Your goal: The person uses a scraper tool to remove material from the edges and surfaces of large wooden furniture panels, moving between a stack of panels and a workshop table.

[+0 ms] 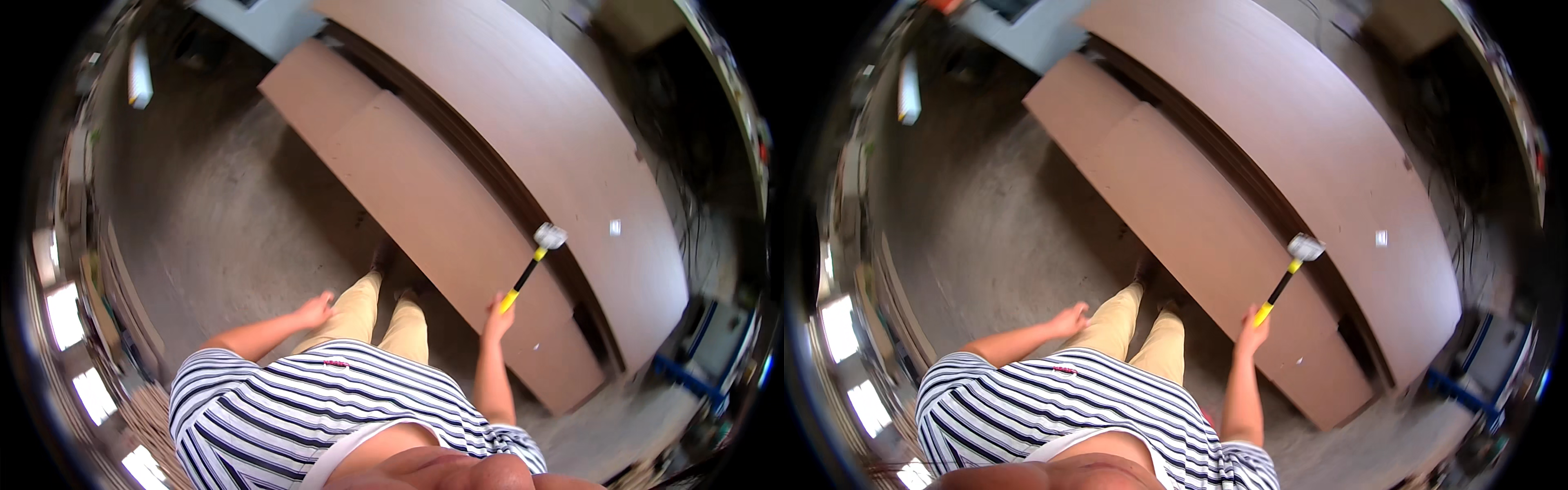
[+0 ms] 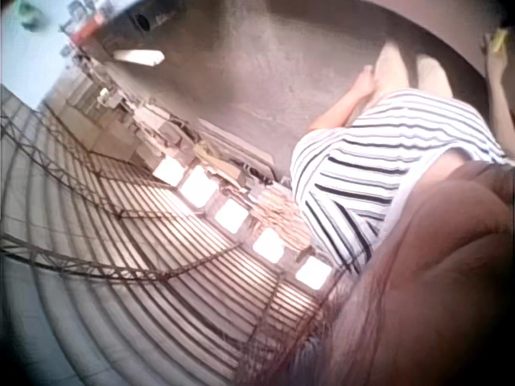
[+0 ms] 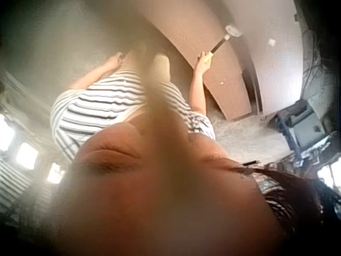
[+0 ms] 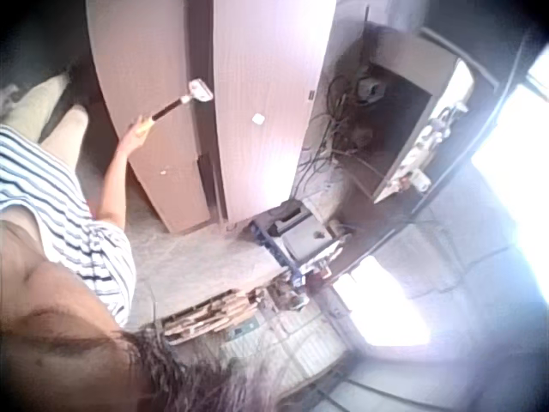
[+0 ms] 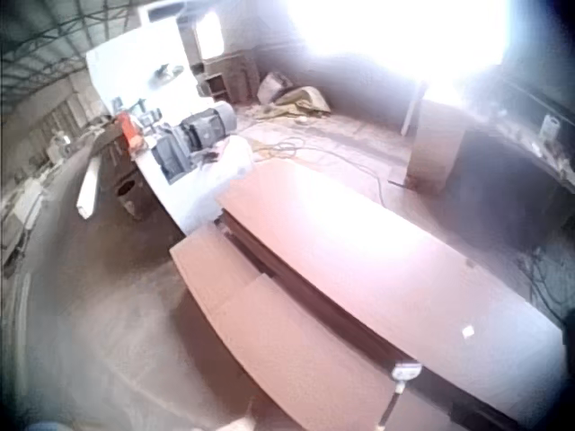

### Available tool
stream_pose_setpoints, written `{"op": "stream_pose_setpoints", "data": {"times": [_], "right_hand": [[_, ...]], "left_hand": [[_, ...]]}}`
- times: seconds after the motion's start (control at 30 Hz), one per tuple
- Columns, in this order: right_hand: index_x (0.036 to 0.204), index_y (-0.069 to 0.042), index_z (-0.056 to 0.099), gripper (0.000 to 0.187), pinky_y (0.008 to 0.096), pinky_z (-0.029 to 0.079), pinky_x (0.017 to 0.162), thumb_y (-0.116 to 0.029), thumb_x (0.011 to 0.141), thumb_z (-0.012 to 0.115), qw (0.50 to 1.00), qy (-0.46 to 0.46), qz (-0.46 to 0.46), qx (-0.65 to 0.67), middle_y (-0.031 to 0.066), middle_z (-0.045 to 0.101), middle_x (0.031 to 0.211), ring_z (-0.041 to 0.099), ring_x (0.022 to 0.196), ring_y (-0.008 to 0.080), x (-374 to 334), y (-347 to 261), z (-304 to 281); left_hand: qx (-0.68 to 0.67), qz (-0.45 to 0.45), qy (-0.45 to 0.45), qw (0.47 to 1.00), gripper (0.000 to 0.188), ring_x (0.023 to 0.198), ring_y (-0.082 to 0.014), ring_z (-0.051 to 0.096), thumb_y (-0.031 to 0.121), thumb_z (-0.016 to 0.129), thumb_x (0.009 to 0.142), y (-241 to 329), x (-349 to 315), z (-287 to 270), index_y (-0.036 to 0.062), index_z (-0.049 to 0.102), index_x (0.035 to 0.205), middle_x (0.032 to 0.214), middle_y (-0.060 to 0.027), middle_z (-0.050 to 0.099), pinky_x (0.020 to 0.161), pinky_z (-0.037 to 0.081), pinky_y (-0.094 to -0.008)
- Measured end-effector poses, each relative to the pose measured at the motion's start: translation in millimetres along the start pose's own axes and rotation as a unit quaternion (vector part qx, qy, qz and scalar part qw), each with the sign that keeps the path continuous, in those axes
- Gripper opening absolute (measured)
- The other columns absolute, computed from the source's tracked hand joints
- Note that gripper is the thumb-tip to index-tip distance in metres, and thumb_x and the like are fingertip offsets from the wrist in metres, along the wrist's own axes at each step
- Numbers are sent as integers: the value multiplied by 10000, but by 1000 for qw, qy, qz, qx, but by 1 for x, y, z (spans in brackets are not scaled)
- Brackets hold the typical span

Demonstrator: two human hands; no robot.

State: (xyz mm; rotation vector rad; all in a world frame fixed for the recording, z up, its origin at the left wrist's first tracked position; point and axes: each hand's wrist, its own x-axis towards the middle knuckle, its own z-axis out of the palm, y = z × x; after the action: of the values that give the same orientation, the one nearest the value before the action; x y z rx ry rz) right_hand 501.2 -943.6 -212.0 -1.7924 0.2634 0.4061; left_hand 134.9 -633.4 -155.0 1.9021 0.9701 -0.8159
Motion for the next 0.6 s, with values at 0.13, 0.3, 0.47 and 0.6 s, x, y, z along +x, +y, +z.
{"op": "stream_pose_setpoints", "data": {"times": [0.13,0.3,0.47,0.6], "right_hand": [[948,-64,556,162,221,405,453,-175,916,669,988,-115,98,-6,-15,500,656,479,506,75,-104,16,-5],[945,-8,628,223,257,421,483,-198,877,721,967,-169,18,-189,23,555,671,494,525,102,-143,-26,23],[934,41,625,269,307,460,599,-195,861,733,946,-167,-161,-227,57,595,723,531,647,141,-141,-61,85],[988,31,613,277,301,457,575,-200,876,717,926,-178,-235,-238,41,558,705,522,625,139,-201,-88,150]], "left_hand": [[-18,-41,59,997,390,1039,-397,585,323,552,921,-23,-93,44,46,533,1195,1159,-219,591,889,476,-471],[-113,16,119,986,375,1140,-381,547,332,492,939,-52,-112,39,56,584,1175,1216,-223,567,941,451,-467],[-210,131,129,960,311,1036,-357,597,289,522,933,-130,-142,9,31,624,1072,1070,-202,636,886,471,-415],[-271,130,158,941,266,1009,-302,632,264,533,932,-224,-161,9,53,628,1063,1081,-177,662,851,483,-388]]}}
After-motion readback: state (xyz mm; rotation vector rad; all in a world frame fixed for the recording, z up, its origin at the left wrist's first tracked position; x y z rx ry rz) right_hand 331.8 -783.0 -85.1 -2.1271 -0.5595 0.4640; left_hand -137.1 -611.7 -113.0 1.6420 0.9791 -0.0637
